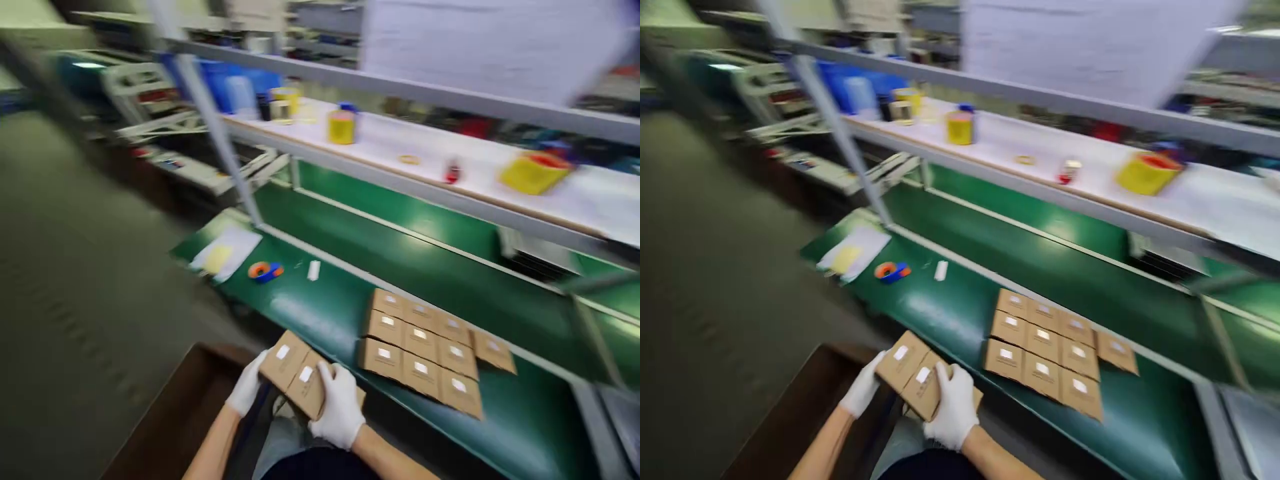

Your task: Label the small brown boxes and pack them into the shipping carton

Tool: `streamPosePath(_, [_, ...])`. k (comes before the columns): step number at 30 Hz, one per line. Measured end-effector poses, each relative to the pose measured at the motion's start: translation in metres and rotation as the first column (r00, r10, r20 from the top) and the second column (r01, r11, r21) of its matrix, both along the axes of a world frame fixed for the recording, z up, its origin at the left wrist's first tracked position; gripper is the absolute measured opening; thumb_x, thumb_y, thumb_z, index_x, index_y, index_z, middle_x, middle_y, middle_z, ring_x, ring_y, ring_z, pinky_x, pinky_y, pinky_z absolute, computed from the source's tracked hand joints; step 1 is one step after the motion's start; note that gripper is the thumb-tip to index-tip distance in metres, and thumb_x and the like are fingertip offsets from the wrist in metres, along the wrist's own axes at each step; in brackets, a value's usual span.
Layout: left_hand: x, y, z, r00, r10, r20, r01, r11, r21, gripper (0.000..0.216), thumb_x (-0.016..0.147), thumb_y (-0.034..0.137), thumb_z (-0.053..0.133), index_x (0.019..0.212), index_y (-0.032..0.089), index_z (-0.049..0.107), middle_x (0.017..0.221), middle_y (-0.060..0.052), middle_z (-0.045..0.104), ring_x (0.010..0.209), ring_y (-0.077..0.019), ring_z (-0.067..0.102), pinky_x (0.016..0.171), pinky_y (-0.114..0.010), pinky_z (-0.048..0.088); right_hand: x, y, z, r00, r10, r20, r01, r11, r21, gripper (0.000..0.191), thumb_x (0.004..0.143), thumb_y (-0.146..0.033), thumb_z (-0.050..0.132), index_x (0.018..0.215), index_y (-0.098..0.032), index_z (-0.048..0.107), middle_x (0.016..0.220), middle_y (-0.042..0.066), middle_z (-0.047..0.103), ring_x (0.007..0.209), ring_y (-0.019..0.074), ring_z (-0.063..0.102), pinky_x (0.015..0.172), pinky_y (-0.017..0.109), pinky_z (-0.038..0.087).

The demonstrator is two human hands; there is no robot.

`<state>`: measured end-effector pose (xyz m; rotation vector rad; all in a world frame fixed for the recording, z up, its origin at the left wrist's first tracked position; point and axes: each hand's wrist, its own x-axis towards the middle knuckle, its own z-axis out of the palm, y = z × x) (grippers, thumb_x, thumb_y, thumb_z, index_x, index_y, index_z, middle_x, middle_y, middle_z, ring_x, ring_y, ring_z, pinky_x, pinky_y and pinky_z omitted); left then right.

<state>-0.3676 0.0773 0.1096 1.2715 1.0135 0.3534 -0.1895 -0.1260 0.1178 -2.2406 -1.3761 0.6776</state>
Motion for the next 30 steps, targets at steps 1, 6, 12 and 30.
streamPosePath(1, [-0.015,-0.004,-0.003,0.997,0.017,0.074,-0.016,1.000,-0.015,0.062,0.090,0.059,0.059,0.129,0.012,0.072,0.141,-0.012,0.064,0.136,-0.0336,0.056,0.119,-0.042,0.041,-0.007,0.003,-0.003,0.999,0.041,0.033,-0.042,0.999,0.024,0.110,0.049,-0.049,0.074,0.152,-0.020,0.043,0.130,0.018,0.047,0.114,0.0369,0.050,0.099,0.045,0.041])
streamPosePath(6, [-0.112,0.007,-0.028,0.949,0.309,0.054,-0.306,0.950,-0.065,0.057,0.091,0.056,0.059,0.125,0.013,0.075,0.137,-0.014,0.066,0.133,-0.0316,0.058,0.119,-0.042,0.040,-0.058,0.048,-0.023,0.953,0.259,0.155,-0.276,0.956,0.099,0.107,0.057,-0.052,0.072,0.153,-0.017,0.040,0.123,0.019,0.052,0.103,0.0356,0.055,0.091,0.046,0.045])
streamPosePath(12, [-0.251,0.076,-0.031,0.897,0.442,0.025,-0.442,0.893,0.086,0.053,0.093,0.051,0.056,0.123,0.011,0.075,0.136,-0.011,0.067,0.131,-0.0264,0.060,0.123,-0.040,0.036,-0.184,0.142,-0.033,0.908,0.387,0.162,-0.408,0.904,0.125,0.110,0.059,-0.058,0.076,0.152,-0.012,0.041,0.120,0.019,0.053,0.102,0.0351,0.054,0.091,0.045,0.047])
streamPosePath(30, [-0.370,0.192,-0.166,0.975,0.186,-0.121,-0.164,0.971,0.174,0.057,0.087,0.042,0.070,0.137,0.015,0.068,0.150,-0.011,0.057,0.140,-0.0277,0.053,0.124,-0.040,0.032,-0.313,0.236,-0.191,0.931,0.353,0.091,-0.356,0.934,0.017,0.119,0.060,-0.055,0.078,0.159,-0.008,0.031,0.137,0.022,0.042,0.123,0.0383,0.046,0.111,0.046,0.038])
